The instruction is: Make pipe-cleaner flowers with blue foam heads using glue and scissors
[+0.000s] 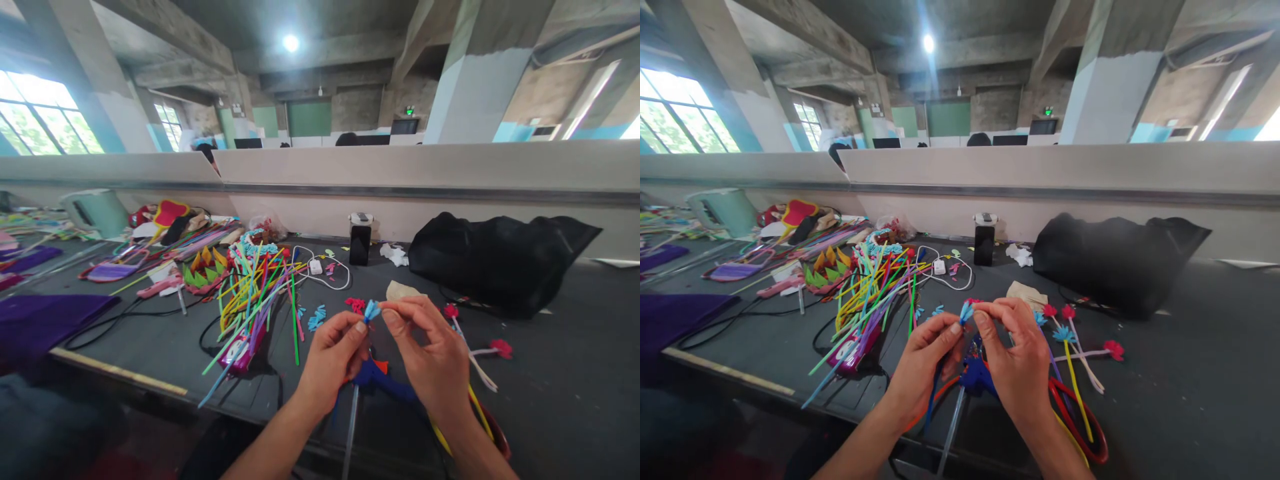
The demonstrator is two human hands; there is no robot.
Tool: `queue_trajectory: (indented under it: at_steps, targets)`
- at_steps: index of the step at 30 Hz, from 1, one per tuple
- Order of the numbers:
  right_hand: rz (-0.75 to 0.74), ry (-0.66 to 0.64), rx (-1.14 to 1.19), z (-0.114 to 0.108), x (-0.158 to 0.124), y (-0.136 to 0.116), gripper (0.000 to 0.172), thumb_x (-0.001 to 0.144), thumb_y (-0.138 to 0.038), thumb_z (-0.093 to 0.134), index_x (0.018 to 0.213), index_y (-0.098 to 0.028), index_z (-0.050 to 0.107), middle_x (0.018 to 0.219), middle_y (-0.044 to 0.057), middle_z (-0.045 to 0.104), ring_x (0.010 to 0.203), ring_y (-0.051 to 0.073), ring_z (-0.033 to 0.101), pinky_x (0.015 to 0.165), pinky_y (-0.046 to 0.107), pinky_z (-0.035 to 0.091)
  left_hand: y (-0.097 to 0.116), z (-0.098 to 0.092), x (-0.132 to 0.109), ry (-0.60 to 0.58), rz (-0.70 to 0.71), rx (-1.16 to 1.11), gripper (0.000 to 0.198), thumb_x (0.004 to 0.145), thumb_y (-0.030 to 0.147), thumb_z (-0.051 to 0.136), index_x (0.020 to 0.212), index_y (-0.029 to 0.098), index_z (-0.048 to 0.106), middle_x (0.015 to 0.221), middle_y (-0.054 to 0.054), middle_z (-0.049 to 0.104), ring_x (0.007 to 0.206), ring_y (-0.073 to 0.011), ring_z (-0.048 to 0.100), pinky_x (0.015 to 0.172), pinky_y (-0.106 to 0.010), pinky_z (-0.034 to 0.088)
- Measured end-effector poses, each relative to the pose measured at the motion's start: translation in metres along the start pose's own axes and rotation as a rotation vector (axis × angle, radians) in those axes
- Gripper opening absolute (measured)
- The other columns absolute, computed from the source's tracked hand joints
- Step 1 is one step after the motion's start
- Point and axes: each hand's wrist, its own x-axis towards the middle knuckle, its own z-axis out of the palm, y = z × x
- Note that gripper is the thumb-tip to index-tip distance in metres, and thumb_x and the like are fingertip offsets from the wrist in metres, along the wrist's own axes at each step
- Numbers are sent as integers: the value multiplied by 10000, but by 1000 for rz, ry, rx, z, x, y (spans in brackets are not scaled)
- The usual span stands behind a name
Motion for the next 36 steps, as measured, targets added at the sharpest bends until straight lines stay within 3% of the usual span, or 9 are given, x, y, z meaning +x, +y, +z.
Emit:
queue_trajectory:
  at_steps: [6, 18, 29, 36]
  targets:
    - [-13, 34, 8, -8, -3, -2, 107, 878, -301, 619, 936, -263, 700, 958, 29, 646, 931, 188, 604, 821, 337, 458, -1, -3, 3, -9, 65, -55, 239, 816, 378, 686, 876, 146, 688, 647, 14, 563, 505, -65, 456, 481, -200, 354]
    - [-134, 44, -67, -8, -3, -4, 95, 874, -266, 628, 940, -261, 696, 926, 24, 635, 858, 172, 591, 758, 322, 472, -6, -4, 3, -95, 42, -73, 243, 862, 376, 635, 892, 138, 675, 594, 19, 551, 478, -53, 396, 479, -199, 280]
    - [-91, 31, -44, -4, 1, 9, 89, 875, -265, 627, 923, -247, 700, 914, 12, 650, 857, 156, 596, 770, 300, 461, -1, -3, 1, -93, 21, -103, 256, 893, 376, 582, 888, 126, 637, 565, 16, 545, 447, -49, 342, 448, -205, 224]
    - [-32, -112, -37, 0, -2, 22, 110, 874, -297, 604, 880, -241, 699, 838, -1, 671, 702, 136, 571, 671, 269, 454, 25, -21, -1, -43, 93, -52, 244, 904, 375, 564, 892, 136, 614, 555, 21, 539, 413, -47, 342, 410, -194, 204]
